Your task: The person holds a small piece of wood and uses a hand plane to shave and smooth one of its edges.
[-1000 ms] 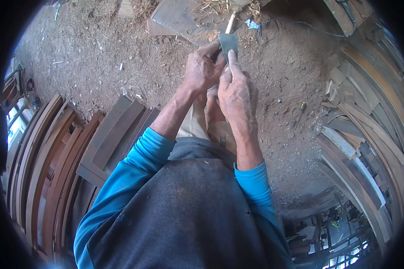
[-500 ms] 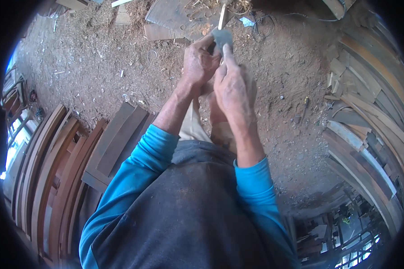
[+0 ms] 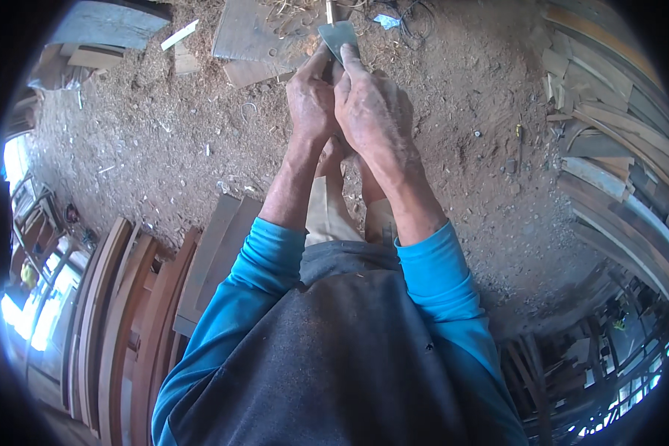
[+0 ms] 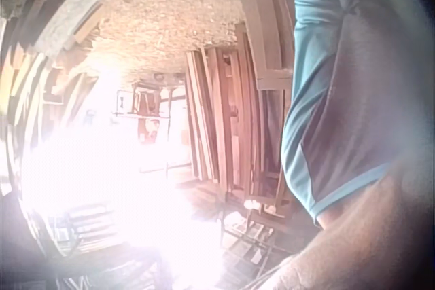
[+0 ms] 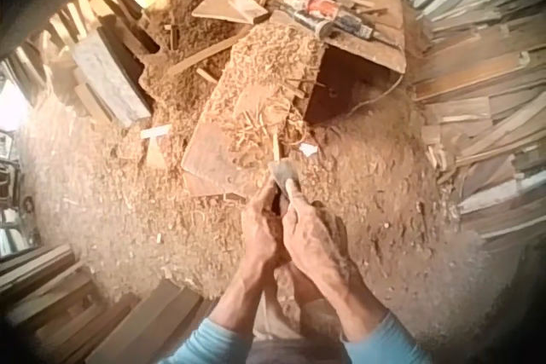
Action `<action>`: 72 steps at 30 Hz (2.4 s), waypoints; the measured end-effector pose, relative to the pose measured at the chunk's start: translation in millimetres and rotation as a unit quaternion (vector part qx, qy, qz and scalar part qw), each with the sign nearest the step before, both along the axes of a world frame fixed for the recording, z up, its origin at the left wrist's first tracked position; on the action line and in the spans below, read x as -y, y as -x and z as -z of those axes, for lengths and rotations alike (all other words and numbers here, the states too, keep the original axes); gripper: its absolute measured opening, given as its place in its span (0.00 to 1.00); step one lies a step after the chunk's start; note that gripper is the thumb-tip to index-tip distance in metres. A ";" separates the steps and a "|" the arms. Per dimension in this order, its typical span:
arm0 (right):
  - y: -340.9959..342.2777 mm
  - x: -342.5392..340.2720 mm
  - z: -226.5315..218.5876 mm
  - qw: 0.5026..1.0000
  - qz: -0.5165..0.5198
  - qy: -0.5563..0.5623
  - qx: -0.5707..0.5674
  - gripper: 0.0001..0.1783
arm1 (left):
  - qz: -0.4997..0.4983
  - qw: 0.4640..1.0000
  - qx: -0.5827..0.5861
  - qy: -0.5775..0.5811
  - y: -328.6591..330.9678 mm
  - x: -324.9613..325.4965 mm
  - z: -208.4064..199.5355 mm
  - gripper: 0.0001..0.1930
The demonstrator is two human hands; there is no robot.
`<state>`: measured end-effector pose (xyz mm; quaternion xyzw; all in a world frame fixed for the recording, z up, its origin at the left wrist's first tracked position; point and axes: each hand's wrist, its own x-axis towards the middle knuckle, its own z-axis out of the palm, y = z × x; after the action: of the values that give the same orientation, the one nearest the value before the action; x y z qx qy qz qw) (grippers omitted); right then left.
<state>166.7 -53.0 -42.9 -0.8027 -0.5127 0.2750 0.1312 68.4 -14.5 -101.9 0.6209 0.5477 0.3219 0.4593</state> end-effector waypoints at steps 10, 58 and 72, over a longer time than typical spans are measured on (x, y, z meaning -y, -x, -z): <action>2.6 0.5 0.2 1.000 0.022 -0.008 -0.010 0.25 | 0.033 0.999 -0.007 -0.007 -0.8 -3.6 -1.7 0.19; 4.5 23.8 -16.6 0.994 0.041 -0.006 -0.102 0.25 | 0.056 0.997 -0.041 -0.026 9.5 -5.7 4.5 0.10; -13.4 -32.2 8.2 0.994 0.038 -0.078 -0.067 0.24 | 0.036 0.998 0.006 -0.059 9.5 -5.6 12.9 0.20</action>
<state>180.0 -20.8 -51.1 -0.7886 -0.4917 0.2827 0.2376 58.9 -8.9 -114.9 0.6641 0.5021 0.3405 0.4370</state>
